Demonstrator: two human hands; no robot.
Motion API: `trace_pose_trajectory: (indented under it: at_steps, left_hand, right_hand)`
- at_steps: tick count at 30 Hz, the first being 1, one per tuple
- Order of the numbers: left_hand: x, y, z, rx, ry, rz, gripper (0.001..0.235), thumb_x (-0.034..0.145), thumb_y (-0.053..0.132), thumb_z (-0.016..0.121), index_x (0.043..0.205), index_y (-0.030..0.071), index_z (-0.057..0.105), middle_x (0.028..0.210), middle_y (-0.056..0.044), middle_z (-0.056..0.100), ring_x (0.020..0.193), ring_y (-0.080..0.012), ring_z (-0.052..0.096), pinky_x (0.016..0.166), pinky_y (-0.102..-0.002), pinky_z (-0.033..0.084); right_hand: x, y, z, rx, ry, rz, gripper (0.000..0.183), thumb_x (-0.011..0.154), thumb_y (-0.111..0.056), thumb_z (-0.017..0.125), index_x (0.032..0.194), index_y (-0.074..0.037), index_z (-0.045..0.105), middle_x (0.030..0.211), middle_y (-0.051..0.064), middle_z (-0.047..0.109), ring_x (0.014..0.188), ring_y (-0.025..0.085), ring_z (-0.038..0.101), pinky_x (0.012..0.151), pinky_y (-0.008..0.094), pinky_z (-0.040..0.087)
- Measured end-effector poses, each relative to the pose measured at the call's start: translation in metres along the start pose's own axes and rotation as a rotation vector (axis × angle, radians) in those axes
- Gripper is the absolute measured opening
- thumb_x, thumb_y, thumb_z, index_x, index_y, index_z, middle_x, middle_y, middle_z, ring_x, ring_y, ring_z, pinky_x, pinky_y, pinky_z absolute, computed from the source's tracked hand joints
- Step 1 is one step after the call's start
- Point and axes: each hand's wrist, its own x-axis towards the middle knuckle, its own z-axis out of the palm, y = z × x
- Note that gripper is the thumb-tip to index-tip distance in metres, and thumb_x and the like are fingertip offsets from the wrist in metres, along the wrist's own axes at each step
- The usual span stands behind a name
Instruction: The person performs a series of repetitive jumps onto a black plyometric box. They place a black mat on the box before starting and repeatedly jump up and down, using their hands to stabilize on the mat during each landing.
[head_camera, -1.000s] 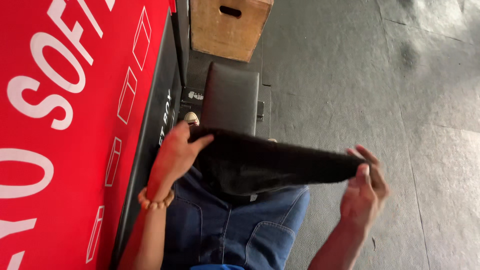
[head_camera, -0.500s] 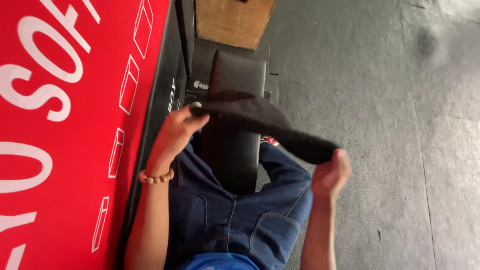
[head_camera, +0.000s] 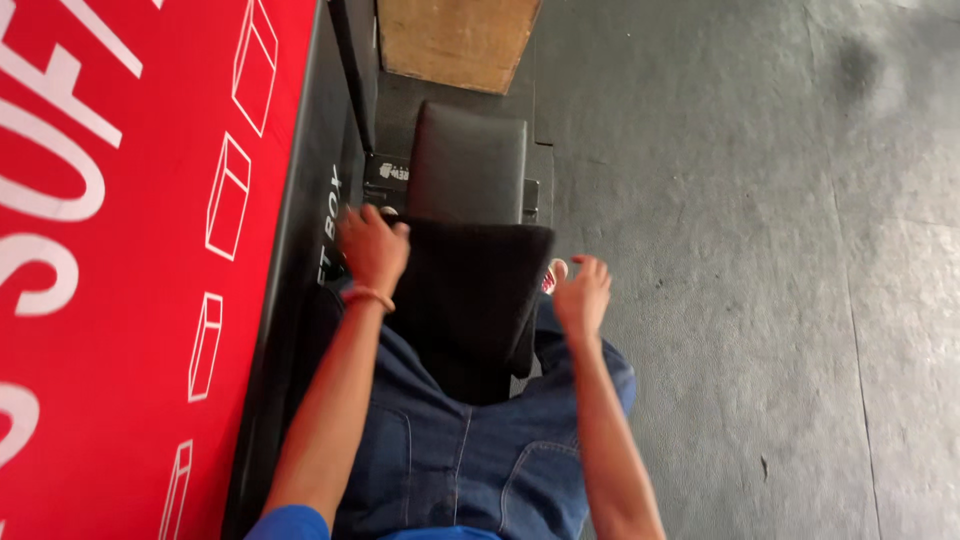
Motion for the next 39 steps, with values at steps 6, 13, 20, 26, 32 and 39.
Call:
trace_pose_trajectory:
  at_steps: [6,13,20,26,32,39]
  left_hand:
    - [-0.066,-0.001,0.096,0.125,-0.22,0.169,0.072,0.108,0.054,0.055,0.169,0.019,0.043,0.179,-0.021,0.027,0.156,-0.0571,0.035,0.117,-0.07,0.044]
    - [0.022,0.031,0.119,0.237,0.048,0.438,0.059,0.112,0.05,0.047,0.166,0.027,0.049,0.174,-0.007,0.043,0.157,-0.0453,0.04,0.118,-0.058,0.047]
    - [0.222,0.109,0.201,0.14,0.307,0.495,0.052,0.108,0.055,0.051,0.15,0.029,0.067,0.157,-0.003,0.063,0.152,-0.0376,0.047,0.115,-0.062,0.043]
    - [0.285,0.113,0.265,0.196,0.355,0.465,0.046,0.1,0.062,0.054,0.111,0.025,0.079,0.109,-0.002,0.08,0.131,-0.0308,0.064,0.108,-0.061,0.044]
    - [0.183,0.094,0.189,0.178,0.401,0.503,0.059,0.103,0.052,0.058,0.152,0.02,0.065,0.161,-0.012,0.06,0.15,-0.0405,0.051,0.109,-0.066,0.049]
    - [0.001,0.016,0.138,0.203,0.344,0.542,0.064,0.104,0.053,0.053,0.158,0.018,0.058,0.164,-0.011,0.056,0.152,-0.0368,0.051,0.114,-0.062,0.048]
  right_hand:
    - [-0.123,-0.087,0.076,-0.069,0.215,-0.545,0.057,0.099,-0.041,0.073,0.151,-0.019,0.063,0.158,0.017,0.057,0.142,0.045,0.055,0.105,0.057,0.05]
    - [0.006,-0.132,0.1,-0.328,-0.118,-0.326,0.065,0.11,-0.061,0.044,0.17,-0.039,0.036,0.181,0.003,0.027,0.167,0.042,0.016,0.115,0.079,0.03]
    - [0.215,-0.193,0.141,-0.295,0.013,-0.321,0.062,0.114,-0.061,0.038,0.171,-0.04,0.034,0.181,0.001,0.028,0.166,0.041,0.021,0.107,0.071,0.049]
    - [0.268,-0.209,0.156,-0.312,-0.017,-0.221,0.058,0.11,-0.07,0.033,0.161,-0.047,0.049,0.171,-0.011,0.045,0.166,0.029,0.023,0.111,0.067,0.046]
    - [0.185,-0.196,0.122,-0.274,-0.043,-0.291,0.065,0.11,-0.064,0.041,0.17,-0.042,0.034,0.182,-0.003,0.027,0.169,0.036,0.015,0.114,0.07,0.043]
    - [-0.007,-0.128,0.09,-0.296,0.066,-0.383,0.063,0.109,-0.057,0.049,0.169,-0.038,0.04,0.178,-0.001,0.035,0.164,0.037,0.026,0.109,0.067,0.047]
